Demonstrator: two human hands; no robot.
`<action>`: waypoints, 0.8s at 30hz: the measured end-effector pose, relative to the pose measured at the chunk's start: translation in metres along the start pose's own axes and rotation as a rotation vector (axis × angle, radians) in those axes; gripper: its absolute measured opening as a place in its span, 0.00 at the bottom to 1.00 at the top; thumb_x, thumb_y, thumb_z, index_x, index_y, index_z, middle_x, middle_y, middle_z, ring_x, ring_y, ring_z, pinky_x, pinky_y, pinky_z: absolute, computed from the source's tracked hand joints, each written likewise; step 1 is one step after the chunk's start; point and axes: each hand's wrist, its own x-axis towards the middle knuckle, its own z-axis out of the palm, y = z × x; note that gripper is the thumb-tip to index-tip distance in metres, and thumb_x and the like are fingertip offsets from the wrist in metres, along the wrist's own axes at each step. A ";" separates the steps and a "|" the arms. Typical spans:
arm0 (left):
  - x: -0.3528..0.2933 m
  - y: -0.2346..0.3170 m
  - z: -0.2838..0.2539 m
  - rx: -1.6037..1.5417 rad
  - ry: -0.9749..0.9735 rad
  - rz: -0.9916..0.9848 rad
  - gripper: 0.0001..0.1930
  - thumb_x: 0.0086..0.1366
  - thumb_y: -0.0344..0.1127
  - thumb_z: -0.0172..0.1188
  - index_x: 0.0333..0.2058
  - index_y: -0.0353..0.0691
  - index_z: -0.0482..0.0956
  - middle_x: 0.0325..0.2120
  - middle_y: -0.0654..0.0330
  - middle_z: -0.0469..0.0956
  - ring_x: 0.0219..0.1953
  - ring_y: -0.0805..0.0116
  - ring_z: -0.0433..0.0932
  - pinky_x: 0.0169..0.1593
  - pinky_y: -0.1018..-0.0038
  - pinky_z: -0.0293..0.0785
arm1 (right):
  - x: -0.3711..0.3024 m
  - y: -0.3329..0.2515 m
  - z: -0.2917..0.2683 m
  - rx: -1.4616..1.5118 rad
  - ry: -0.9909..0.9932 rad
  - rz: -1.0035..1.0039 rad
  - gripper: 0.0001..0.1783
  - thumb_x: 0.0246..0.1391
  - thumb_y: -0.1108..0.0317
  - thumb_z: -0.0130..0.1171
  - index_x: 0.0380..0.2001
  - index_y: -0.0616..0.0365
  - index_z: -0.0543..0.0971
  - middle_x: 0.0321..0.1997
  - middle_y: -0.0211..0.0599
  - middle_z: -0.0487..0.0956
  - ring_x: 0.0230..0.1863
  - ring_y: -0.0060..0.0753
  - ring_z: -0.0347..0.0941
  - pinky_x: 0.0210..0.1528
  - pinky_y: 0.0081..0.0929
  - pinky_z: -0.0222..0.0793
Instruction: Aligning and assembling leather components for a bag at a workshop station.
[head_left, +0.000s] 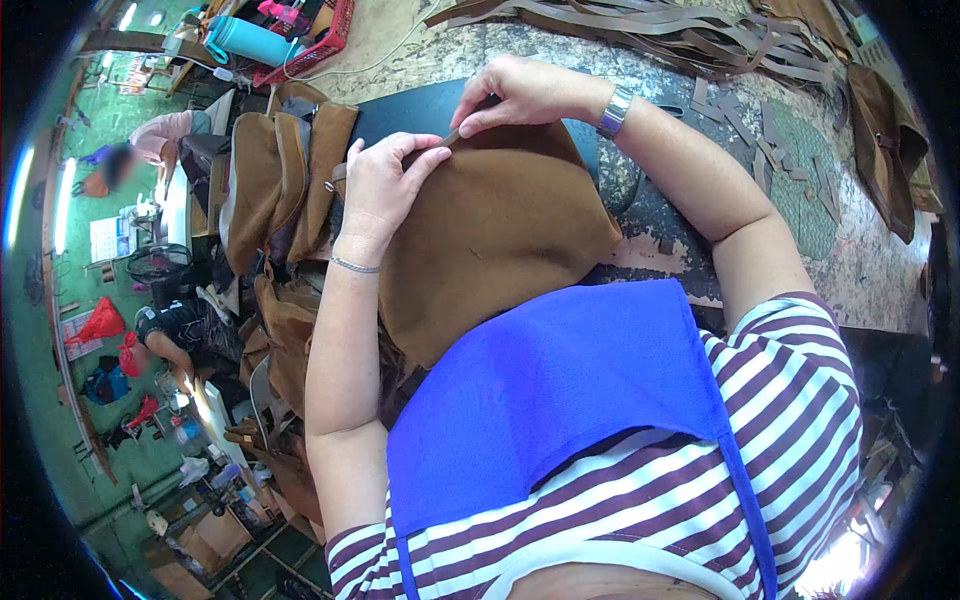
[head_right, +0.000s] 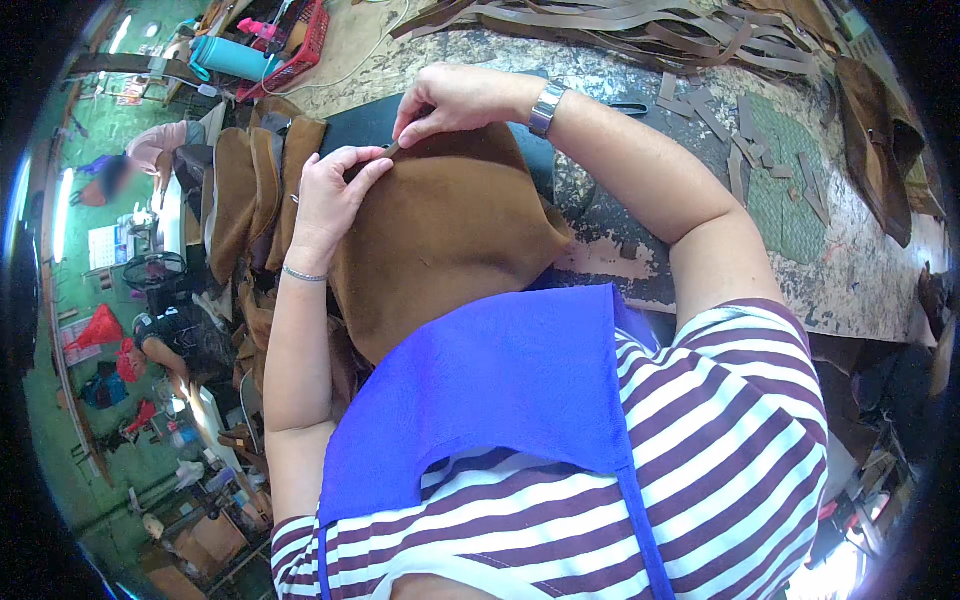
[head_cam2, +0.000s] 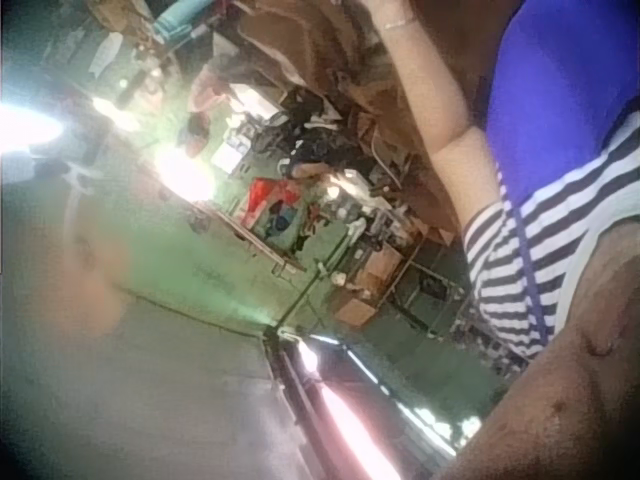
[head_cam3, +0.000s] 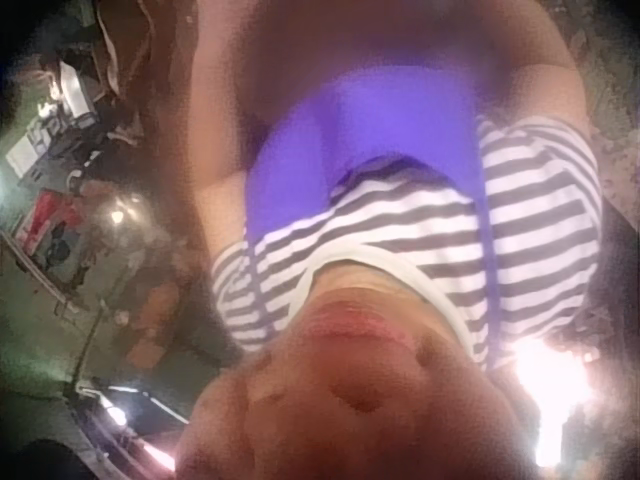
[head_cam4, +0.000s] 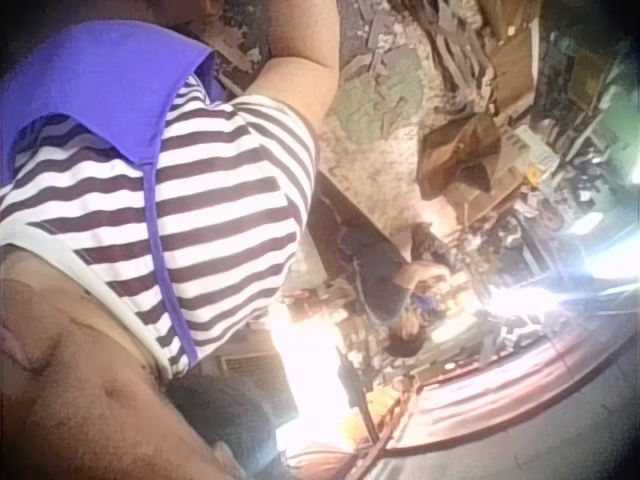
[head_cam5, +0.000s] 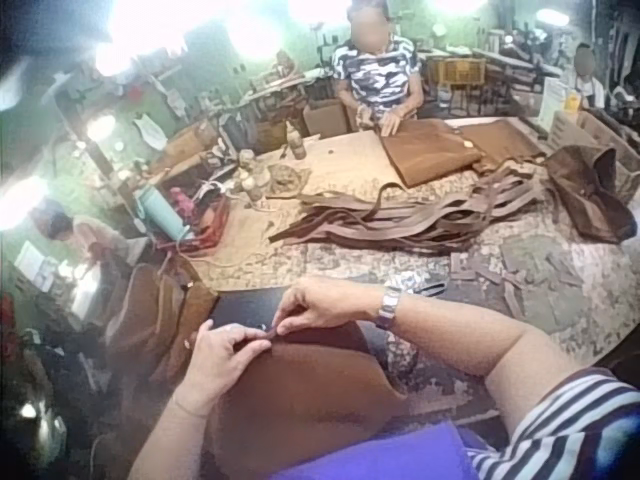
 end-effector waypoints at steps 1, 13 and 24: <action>0.000 0.000 0.000 -0.001 0.000 -0.001 0.14 0.58 0.49 0.62 0.34 0.46 0.83 0.30 0.62 0.82 0.35 0.64 0.79 0.58 0.48 0.55 | 0.000 0.000 0.000 0.031 -0.001 0.012 0.13 0.54 0.59 0.60 0.37 0.57 0.82 0.34 0.37 0.82 0.35 0.30 0.77 0.41 0.26 0.71; 0.003 0.005 0.000 -0.024 -0.048 -0.057 0.13 0.59 0.48 0.62 0.33 0.46 0.83 0.29 0.62 0.82 0.34 0.65 0.79 0.59 0.49 0.54 | 0.000 -0.013 0.005 -0.001 0.019 -0.027 0.11 0.54 0.62 0.59 0.34 0.59 0.81 0.29 0.40 0.81 0.31 0.35 0.77 0.37 0.28 0.71; 0.007 -0.028 -0.019 -0.096 -0.111 0.104 0.13 0.56 0.46 0.65 0.37 0.48 0.81 0.34 0.69 0.81 0.41 0.69 0.77 0.63 0.53 0.50 | -0.002 0.005 0.011 0.011 0.068 0.013 0.14 0.54 0.56 0.59 0.36 0.55 0.81 0.31 0.41 0.81 0.33 0.38 0.76 0.39 0.31 0.69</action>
